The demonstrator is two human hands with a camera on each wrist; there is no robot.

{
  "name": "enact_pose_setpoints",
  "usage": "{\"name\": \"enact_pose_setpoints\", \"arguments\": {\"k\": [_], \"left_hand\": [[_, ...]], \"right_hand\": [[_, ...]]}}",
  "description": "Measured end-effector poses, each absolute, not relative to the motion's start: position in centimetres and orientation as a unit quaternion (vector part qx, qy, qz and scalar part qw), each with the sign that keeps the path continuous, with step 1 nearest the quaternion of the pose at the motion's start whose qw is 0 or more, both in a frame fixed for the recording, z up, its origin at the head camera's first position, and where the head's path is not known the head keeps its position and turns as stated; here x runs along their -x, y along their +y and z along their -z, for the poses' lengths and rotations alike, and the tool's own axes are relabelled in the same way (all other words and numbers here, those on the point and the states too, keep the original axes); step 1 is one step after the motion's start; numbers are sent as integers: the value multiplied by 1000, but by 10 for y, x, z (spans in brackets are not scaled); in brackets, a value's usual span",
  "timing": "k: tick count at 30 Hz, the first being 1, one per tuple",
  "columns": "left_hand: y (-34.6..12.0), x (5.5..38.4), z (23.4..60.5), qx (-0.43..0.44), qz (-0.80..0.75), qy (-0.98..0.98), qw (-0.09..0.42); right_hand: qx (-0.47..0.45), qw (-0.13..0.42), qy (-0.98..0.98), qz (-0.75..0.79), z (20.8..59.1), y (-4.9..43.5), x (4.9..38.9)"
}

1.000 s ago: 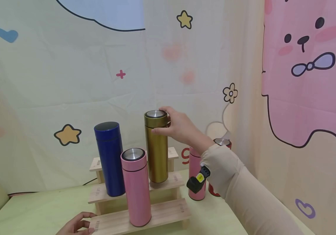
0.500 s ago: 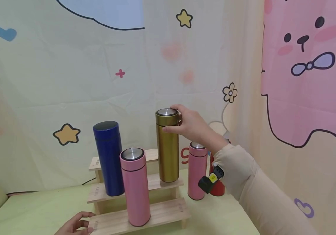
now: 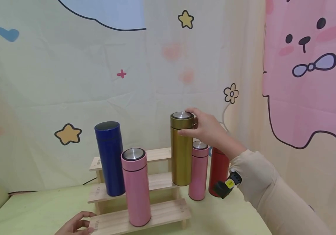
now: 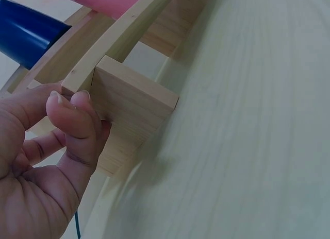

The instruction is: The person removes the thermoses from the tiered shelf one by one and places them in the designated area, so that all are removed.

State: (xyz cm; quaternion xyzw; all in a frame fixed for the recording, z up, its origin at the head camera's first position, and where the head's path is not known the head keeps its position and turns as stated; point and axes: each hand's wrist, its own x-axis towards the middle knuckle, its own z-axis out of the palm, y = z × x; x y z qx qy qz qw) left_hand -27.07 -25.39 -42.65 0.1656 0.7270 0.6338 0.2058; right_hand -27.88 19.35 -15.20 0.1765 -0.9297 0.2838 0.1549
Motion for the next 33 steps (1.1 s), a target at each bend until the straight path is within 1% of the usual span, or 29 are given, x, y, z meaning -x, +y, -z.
{"name": "enact_pose_setpoints", "arguments": {"k": [10,18,25,33], "left_hand": [[-253,270,427,-172,-640,720,206],[-254,271,427,-167,-637,724,208],[-255,270,426,-161,-637,724,210],[-253,268,425,-156,-635,728,203]], "right_hand": [[-175,177,-930,-272,159,215,271],[-175,175,-926,-287,166,232,265],[-155,166,-933,-281,172,242,262],[-151,173,-934,-274,186,256,260]]}}
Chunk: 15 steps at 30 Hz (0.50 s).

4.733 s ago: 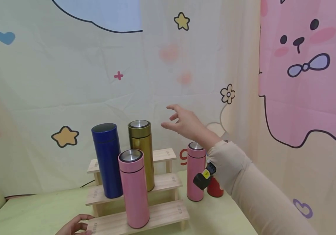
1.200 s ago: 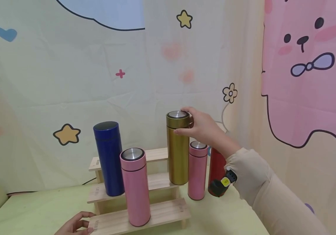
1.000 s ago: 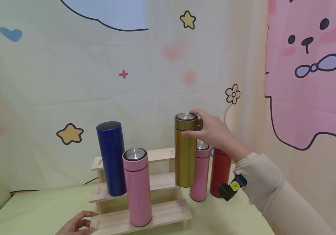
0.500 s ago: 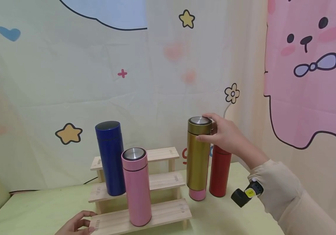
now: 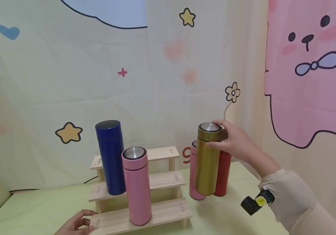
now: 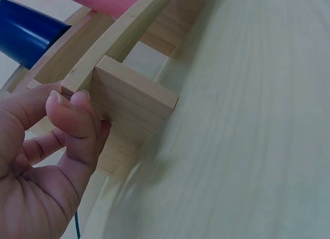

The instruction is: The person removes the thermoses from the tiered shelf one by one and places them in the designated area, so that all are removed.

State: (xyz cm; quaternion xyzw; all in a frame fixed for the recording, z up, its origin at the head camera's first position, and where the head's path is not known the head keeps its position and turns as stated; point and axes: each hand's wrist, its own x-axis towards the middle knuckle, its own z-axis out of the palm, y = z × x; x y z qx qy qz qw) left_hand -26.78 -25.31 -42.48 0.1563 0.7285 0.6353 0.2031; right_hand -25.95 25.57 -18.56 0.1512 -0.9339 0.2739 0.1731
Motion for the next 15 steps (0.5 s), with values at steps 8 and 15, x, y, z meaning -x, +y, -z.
{"name": "enact_pose_setpoints", "arguments": {"k": [8,15], "left_hand": [[-252,267,424,-175,-636,726,197],[-253,267,425,-179,-632,729,194]], "right_hand": [[-158,182,-932,-272,203,272,257],[-157,175,-932,-275,218,282,257]]}}
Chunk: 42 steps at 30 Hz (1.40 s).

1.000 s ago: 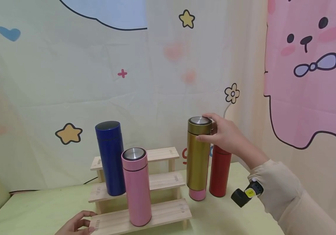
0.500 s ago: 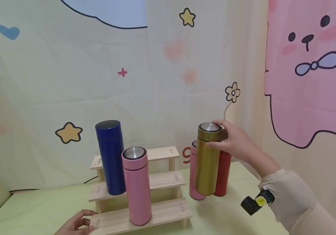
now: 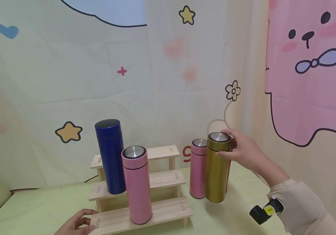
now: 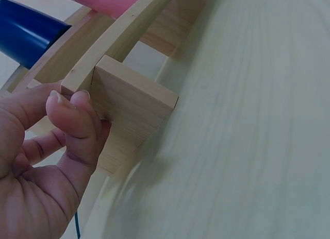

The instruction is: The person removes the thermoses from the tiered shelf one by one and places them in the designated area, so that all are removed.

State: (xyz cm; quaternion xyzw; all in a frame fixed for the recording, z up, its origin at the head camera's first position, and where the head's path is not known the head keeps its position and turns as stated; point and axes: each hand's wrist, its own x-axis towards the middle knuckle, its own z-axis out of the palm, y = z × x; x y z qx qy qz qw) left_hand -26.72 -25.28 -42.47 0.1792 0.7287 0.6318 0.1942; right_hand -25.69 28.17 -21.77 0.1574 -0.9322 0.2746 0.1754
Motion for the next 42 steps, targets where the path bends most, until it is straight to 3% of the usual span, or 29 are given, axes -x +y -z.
{"name": "enact_pose_setpoints", "arguments": {"k": [21,42], "left_hand": [[-252,268,424,-179,-634,726,197],[-253,267,424,-160,-628,734,202]], "right_hand": [[-123,145,-939,-287,258,304,260],[-115,139,-936,-303,270,314,260]]}}
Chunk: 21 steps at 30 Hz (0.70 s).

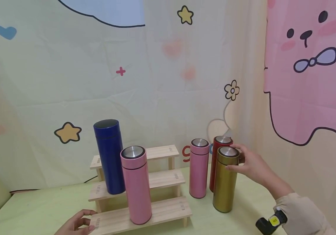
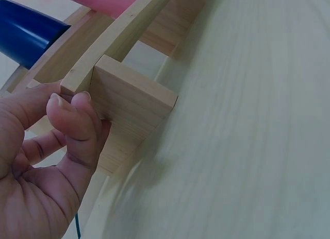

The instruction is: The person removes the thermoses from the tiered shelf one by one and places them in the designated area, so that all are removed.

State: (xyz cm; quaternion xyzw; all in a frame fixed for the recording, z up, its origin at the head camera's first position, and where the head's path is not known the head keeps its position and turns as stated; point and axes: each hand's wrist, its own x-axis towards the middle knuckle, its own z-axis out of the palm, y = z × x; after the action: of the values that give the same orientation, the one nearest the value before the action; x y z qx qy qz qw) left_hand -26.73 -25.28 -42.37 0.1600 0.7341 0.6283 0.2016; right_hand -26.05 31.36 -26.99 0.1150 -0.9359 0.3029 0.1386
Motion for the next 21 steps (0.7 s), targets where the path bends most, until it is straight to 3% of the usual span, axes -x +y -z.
{"name": "enact_pose_setpoints", "arguments": {"k": [12,21], "left_hand": [[-253,268,425,-161,-639,722,208],[-252,269,425,-153,-632,731,209]], "right_hand": [[-119,134,-940,-290,267,318,259],[-122,121,-946,-276,241,319,258]]}}
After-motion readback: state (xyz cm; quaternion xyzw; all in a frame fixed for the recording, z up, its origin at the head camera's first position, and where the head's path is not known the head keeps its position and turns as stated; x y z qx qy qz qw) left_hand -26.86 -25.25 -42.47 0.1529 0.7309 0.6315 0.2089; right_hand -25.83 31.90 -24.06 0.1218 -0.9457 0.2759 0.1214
